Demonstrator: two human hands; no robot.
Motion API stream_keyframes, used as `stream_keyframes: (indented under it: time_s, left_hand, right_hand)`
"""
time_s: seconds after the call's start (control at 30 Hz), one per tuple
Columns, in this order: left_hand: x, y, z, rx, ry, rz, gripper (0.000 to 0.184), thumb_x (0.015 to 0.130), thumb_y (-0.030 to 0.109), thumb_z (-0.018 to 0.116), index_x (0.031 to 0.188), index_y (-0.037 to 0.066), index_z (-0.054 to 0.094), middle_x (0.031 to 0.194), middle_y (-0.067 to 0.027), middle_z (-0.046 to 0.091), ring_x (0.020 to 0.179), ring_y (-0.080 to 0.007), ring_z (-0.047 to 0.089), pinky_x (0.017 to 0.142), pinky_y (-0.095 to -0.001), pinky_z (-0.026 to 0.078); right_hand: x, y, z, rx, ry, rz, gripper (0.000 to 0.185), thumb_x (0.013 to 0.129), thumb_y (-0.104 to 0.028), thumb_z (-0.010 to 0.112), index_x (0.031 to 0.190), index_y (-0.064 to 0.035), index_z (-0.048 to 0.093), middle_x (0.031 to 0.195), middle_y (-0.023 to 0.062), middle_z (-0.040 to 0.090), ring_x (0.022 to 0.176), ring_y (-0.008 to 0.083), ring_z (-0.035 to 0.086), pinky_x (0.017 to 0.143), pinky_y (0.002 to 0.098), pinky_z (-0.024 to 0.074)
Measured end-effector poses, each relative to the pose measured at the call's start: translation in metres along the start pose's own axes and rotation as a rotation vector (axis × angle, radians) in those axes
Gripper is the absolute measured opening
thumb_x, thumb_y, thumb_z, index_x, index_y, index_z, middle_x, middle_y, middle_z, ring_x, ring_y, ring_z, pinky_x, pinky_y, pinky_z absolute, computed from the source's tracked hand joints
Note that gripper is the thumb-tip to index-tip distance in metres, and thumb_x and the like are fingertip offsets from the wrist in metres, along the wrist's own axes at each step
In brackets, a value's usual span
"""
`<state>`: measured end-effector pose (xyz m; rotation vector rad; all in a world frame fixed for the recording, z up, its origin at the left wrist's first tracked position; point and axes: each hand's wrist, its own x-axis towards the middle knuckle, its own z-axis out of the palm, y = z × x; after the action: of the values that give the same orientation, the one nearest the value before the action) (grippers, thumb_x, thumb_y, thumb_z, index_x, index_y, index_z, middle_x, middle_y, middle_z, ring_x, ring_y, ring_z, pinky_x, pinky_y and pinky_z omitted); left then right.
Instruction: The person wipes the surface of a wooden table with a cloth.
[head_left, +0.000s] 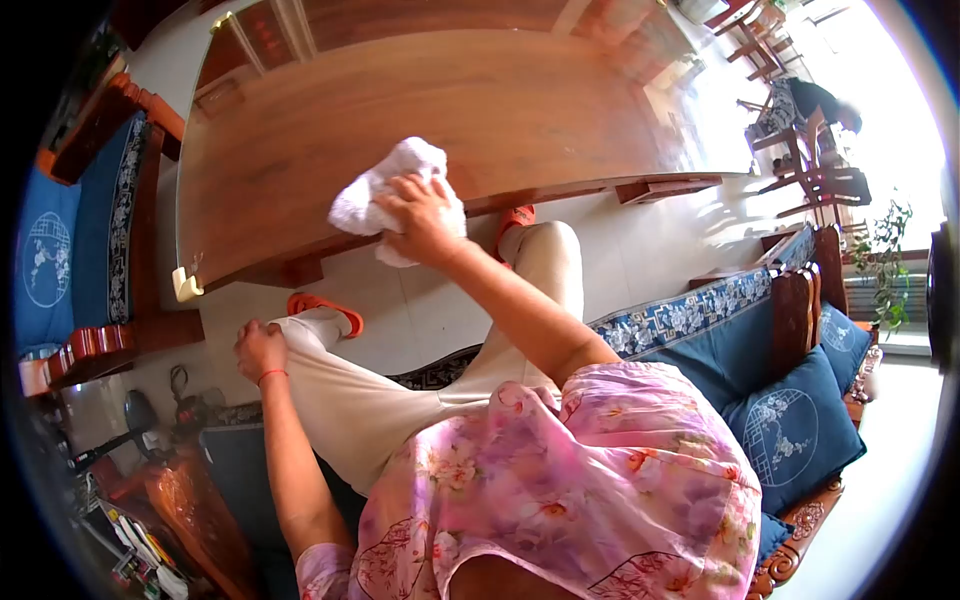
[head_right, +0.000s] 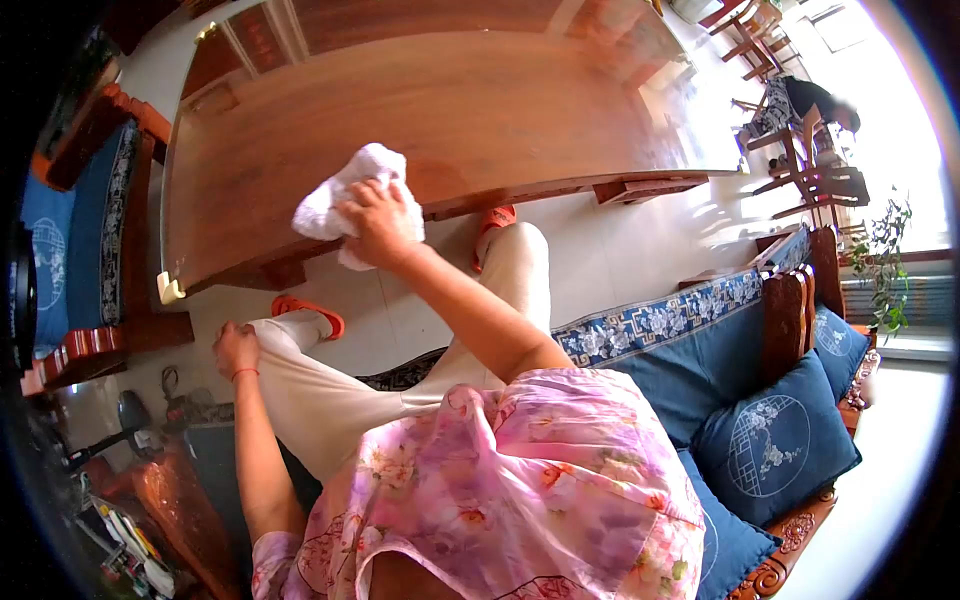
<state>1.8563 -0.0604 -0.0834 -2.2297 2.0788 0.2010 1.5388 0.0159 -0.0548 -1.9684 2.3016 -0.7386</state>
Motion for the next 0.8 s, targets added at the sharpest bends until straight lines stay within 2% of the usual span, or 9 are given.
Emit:
stream_keyframes:
  time_s: [0.07,0.17,0.3,0.43,0.5,0.57,0.63,0.7,0.8]
  left_hand:
    - [0.002,-0.002,0.002,0.013,0.004,0.001,0.036,0.079,0.033,0.051,0.11,0.016,0.061,0.122,-0.0028,0.054,0.112,-0.0284,0.051,0.086,-0.0468,0.047]
    - [0.0,-0.001,0.006,0.046,0.004,0.005,0.037,0.079,0.034,0.05,0.11,0.016,0.06,0.123,-0.0027,0.053,0.113,-0.0279,0.05,0.086,-0.0471,0.047]
    - [-0.004,0.001,0.004,0.076,0.034,-0.004,0.038,0.079,0.034,0.049,0.111,0.016,0.06,0.123,-0.0031,0.054,0.113,-0.0281,0.05,0.087,-0.0463,0.046]
    - [0.001,-0.006,0.014,0.084,0.079,0.06,0.039,0.079,0.034,0.048,0.111,0.016,0.06,0.122,-0.0043,0.055,0.112,-0.0287,0.051,0.088,-0.0444,0.046]
    - [0.0,-0.003,0.011,0.066,0.081,0.055,0.039,0.079,0.033,0.048,0.111,0.016,0.06,0.121,-0.0047,0.055,0.112,-0.0288,0.051,0.088,-0.0442,0.046]
    - [-0.002,0.002,0.009,0.049,0.076,0.057,0.038,0.078,0.033,0.048,0.11,0.016,0.061,0.121,-0.0049,0.056,0.111,-0.0289,0.051,0.088,-0.0444,0.046]
    - [-0.001,0.001,0.007,0.039,0.072,0.052,0.037,0.078,0.032,0.048,0.109,0.016,0.061,0.12,-0.0051,0.056,0.111,-0.0289,0.052,0.087,-0.0449,0.046]
    - [0.0,0.003,0.006,0.055,0.075,0.032,0.036,0.077,0.031,0.048,0.107,0.016,0.061,0.119,-0.0053,0.056,0.11,-0.029,0.052,0.087,-0.0457,0.047]
    - [0.002,0.003,0.005,0.031,0.055,0.013,0.035,0.075,0.031,0.05,0.105,0.018,0.061,0.117,-0.0049,0.056,0.109,-0.0288,0.052,0.084,-0.0482,0.047]
  right_hand:
    - [-0.017,0.033,-0.02,-0.032,0.046,0.057,0.057,0.062,-0.028,0.072,0.118,-0.0221,0.059,0.129,0.005,0.049,0.126,0.0237,0.04,0.106,0.044,0.026]
    - [-0.041,0.086,-0.047,-0.038,0.129,0.173,0.051,0.065,-0.027,0.072,0.114,-0.0208,0.061,0.126,0.0073,0.05,0.123,0.0255,0.042,0.105,0.0453,0.027]
    - [-0.072,0.184,-0.076,-0.144,0.186,0.373,0.054,0.066,-0.027,0.072,0.118,-0.0184,0.059,0.129,0.0096,0.05,0.121,0.0276,0.045,0.104,0.0456,0.0306]
    - [-0.091,0.288,-0.12,-0.254,0.157,0.552,0.055,0.073,-0.035,0.066,0.124,-0.0184,0.055,0.129,0.0125,0.051,0.121,0.0277,0.046,0.103,0.0411,0.0338]
    - [-0.098,0.339,-0.139,-0.214,0.157,0.675,0.054,0.075,-0.032,0.064,0.123,-0.009,0.055,0.122,0.0181,0.056,0.118,0.0333,0.049,0.1,0.0381,0.0372]
    - [-0.084,0.315,-0.186,-0.013,0.024,0.94,0.061,0.076,-0.036,0.062,0.129,-0.0086,0.051,0.124,0.0189,0.055,0.12,0.031,0.048,0.1,0.0379,0.0378]
    - [-0.076,0.339,-0.188,-0.018,0.008,1.061,0.071,0.074,-0.037,0.062,0.135,-0.0071,0.043,0.125,0.0202,0.054,0.12,0.0307,0.048,0.099,0.0378,0.0386]
    - [-0.073,0.374,-0.157,-0.272,0.048,1.031,0.074,0.075,-0.038,0.057,0.138,-0.0038,0.036,0.125,0.0241,0.052,0.118,0.0375,0.049,0.1,0.0416,0.0383]
    - [-0.051,0.322,-0.133,-0.406,0.043,0.892,0.068,0.078,-0.042,0.052,0.134,-0.0038,0.043,0.127,0.0247,0.051,0.118,0.0393,0.047,0.1,0.0436,0.0368]
